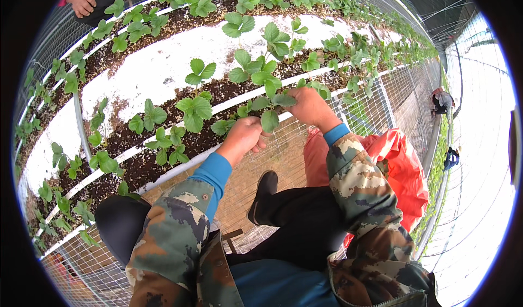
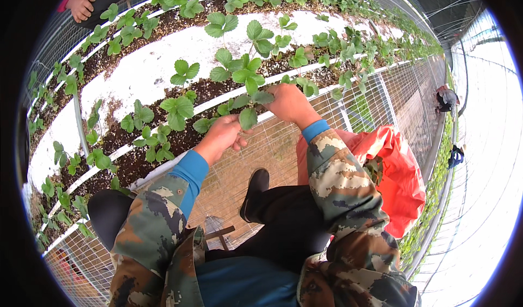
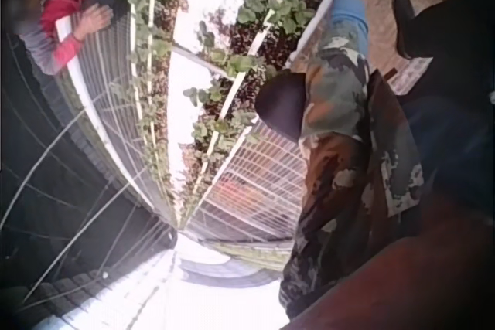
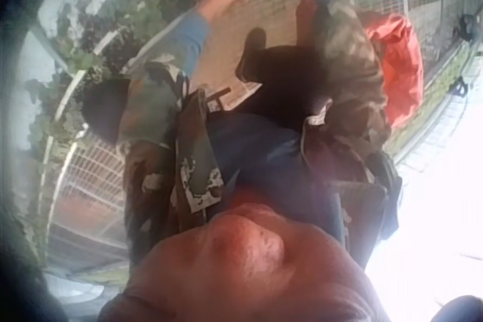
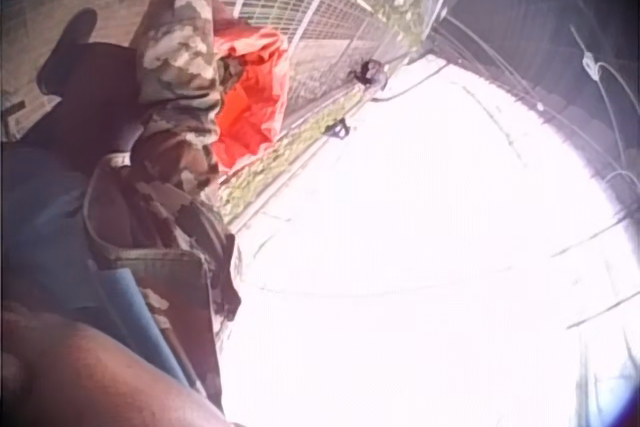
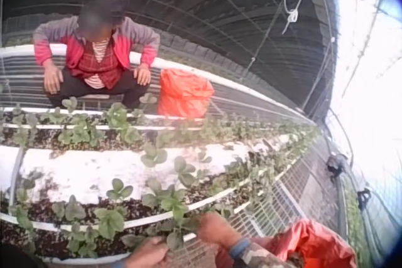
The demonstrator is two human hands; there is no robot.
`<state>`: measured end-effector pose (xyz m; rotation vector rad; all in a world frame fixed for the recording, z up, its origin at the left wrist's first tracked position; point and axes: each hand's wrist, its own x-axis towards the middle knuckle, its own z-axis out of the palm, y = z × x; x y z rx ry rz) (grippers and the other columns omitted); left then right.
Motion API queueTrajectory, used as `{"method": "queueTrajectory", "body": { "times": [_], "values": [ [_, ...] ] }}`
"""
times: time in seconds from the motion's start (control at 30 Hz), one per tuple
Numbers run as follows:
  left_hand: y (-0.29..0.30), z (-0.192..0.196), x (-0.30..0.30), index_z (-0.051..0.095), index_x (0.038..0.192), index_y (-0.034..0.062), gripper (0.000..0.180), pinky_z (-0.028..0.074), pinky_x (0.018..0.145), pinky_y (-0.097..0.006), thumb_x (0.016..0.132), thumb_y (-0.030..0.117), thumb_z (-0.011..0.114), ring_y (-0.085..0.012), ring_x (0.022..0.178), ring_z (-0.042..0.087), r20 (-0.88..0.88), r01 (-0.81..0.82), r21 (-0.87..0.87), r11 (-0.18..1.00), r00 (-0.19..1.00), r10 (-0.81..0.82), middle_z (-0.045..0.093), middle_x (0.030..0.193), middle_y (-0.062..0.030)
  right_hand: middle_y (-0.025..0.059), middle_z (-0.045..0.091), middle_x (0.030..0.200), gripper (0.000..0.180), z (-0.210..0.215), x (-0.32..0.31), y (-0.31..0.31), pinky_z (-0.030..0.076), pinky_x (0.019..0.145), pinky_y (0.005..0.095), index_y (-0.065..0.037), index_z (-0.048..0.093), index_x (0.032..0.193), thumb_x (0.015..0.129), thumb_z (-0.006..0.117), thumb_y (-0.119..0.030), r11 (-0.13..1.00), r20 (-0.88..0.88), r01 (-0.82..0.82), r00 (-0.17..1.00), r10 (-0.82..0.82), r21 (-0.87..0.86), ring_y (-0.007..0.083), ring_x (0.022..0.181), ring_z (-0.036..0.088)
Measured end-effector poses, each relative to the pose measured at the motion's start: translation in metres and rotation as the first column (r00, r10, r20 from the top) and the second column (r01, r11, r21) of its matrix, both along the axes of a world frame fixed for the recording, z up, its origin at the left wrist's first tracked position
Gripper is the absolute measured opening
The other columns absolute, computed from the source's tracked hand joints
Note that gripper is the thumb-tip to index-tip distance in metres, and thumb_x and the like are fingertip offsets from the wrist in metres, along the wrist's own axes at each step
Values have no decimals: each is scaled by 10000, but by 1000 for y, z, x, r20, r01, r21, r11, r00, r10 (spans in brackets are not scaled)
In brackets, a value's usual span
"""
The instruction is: The person removes unwanted plant material from rows of strawberry plants in a greenhouse. They pull weeds or runners by hand and place them into a red bag beside the raised beds.
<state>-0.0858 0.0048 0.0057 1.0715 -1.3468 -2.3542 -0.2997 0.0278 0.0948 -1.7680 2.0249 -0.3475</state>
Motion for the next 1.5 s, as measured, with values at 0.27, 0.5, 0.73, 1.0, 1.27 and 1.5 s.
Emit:
{"method": "queueTrajectory", "body": {
  "times": [0.27, 0.5, 0.73, 1.0, 1.27, 1.5],
  "values": [
    [-23, 28, 18, 655, 1167, -15, 360, 518, 558, -253, 1064, 321, 576, -96, 677, 627, -70, -50, 89, 995, 996, 56, 707, 1012, -84, 94, 762, 831, 320, 28, -3, -51, 543, 752, 333, 6, 780, 964, 914, 621, -268, 950, 365, 309, 880, -303, 43, 172, 786, 686],
    [-66, 49, 21, 656, 1118, 55, 243, 494, 562, -282, 1055, 279, 587, -99, 643, 627, -265, -253, 257, 933, 910, 319, 725, 971, -61, 205, 750, 953, 372, 11, -24, -49, 555, 876, 429, -15, 762, 962, 911, 629, -360, 969, 196, 243, 953, -229, -48, 401, 901, 708],
    [-93, 50, 20, 568, 1369, 10, 383, 536, 637, -272, 1027, 179, 602, -125, 813, 677, 71, -260, -130, 957, 960, 270, 675, 1224, -95, 47, 710, 835, 247, 27, -18, -65, 557, 670, 326, -11, 723, 955, 1010, 579, -204, 965, 951, 262, 303, -62, -21, 157, 701, 656],
    [-89, 42, 27, 513, 1454, 63, 488, 566, 860, -383, 972, 74, 439, -217, 1057, 663, -211, -210, 32, 977, 954, 212, 637, 1269, -96, 239, 731, 949, 333, -14, 65, -63, 578, 832, 499, -50, 770, 967, 901, 582, -317, 996, 330, 10, 944, 19, -86, 451, 891, 694],
    [-92, 9, 40, 612, 1129, 53, 221, 541, 741, -383, 964, 70, 465, -212, 891, 659, 16, -336, 162, 928, 941, 338, 661, 1057, -85, 201, 748, 973, 325, -33, 76, -64, 577, 848, 513, -72, 774, 929, 930, 592, -341, 952, 139, -280, 955, 262, 124, 430, 913, 713],
    [-113, 9, 31, 628, 1031, 26, 185, 499, 604, -307, 942, 65, 471, -150, 720, 623, 225, -306, 5, 952, 928, 297, 642, 940, -74, 212, 694, 844, 208, -16, -50, -83, 549, 743, 522, -52, 709, 820, 895, 598, -211, 994, -55, 3, 998, -9, -108, 465, 781, 654]
  ]
}}
